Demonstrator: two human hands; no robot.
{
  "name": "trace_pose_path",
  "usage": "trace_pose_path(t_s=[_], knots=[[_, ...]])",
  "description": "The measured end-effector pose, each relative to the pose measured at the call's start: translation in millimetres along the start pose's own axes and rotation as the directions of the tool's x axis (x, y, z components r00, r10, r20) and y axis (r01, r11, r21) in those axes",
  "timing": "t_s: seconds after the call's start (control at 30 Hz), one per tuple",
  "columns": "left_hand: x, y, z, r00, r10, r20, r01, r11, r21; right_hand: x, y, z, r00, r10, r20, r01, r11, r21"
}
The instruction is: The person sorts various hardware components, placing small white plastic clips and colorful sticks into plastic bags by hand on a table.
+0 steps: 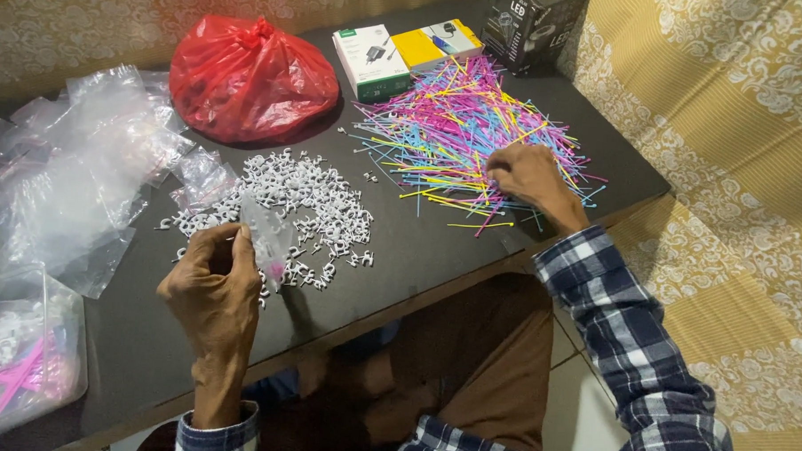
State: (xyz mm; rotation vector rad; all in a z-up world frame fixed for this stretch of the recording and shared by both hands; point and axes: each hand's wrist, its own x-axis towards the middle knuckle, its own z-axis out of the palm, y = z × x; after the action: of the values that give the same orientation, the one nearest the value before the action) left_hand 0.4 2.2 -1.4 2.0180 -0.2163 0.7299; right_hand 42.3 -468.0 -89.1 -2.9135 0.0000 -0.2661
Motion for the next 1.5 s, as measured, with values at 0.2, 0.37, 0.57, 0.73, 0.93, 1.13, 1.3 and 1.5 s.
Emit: trace_pose_path(t_s=[0.2,0.37,0.57,0.73,0.93,1.13,1.3,1.5], knots=[[0.6,2.4,-0.4,1.0,-0.002,0.018,0.002,1.0,0.001,0.8,7.4,-1.8,0.995,-0.015,0.094,0.019,0.999,-0.042],[0.4,-3.0,1.2,1.0,0.005,0.005,-0.005,1.0,-0.011,6.5,18.0,27.9,0.995,-0.096,0.026,0.099,0.961,-0.256],[-0.7,-0.9,-1.4,1.0,0.014,-0.01,-0.015,1.0,-0.019,0.7,0.3,-8.6,0.995,-0.01,-0.104,0.027,0.986,0.167],[0.9,1.5,-0.1,0.999,0.026,-0.023,-0.026,1.0,-0.007,-8.8,-23.9,-31.3,0.974,0.15,-0.171,0.029,0.661,0.749],[-0.6,6.6,-1.2,1.0,0.02,-0.004,-0.02,0.999,-0.029,-14.8,-61.0,-41.8,0.944,0.325,-0.052,-0.054,0.308,0.95],[-0.7,10.7,-3.0,1.0,0.005,0.0,-0.005,0.998,-0.057,-3.0,-64.4,-31.4,0.901,0.433,0.011,-0.1,0.184,0.978],[-1.0,12.8,-4.0,0.999,0.037,0.005,-0.036,0.998,-0.048,-1.7,-70.6,-28.4,0.904,0.427,0.01,-0.072,0.131,0.989],[-1.6,10.5,-4.9,1.0,0.018,-0.009,-0.018,0.999,-0.034,-1.3,-66.0,-19.8,0.949,0.309,-0.063,-0.034,0.297,0.954]])
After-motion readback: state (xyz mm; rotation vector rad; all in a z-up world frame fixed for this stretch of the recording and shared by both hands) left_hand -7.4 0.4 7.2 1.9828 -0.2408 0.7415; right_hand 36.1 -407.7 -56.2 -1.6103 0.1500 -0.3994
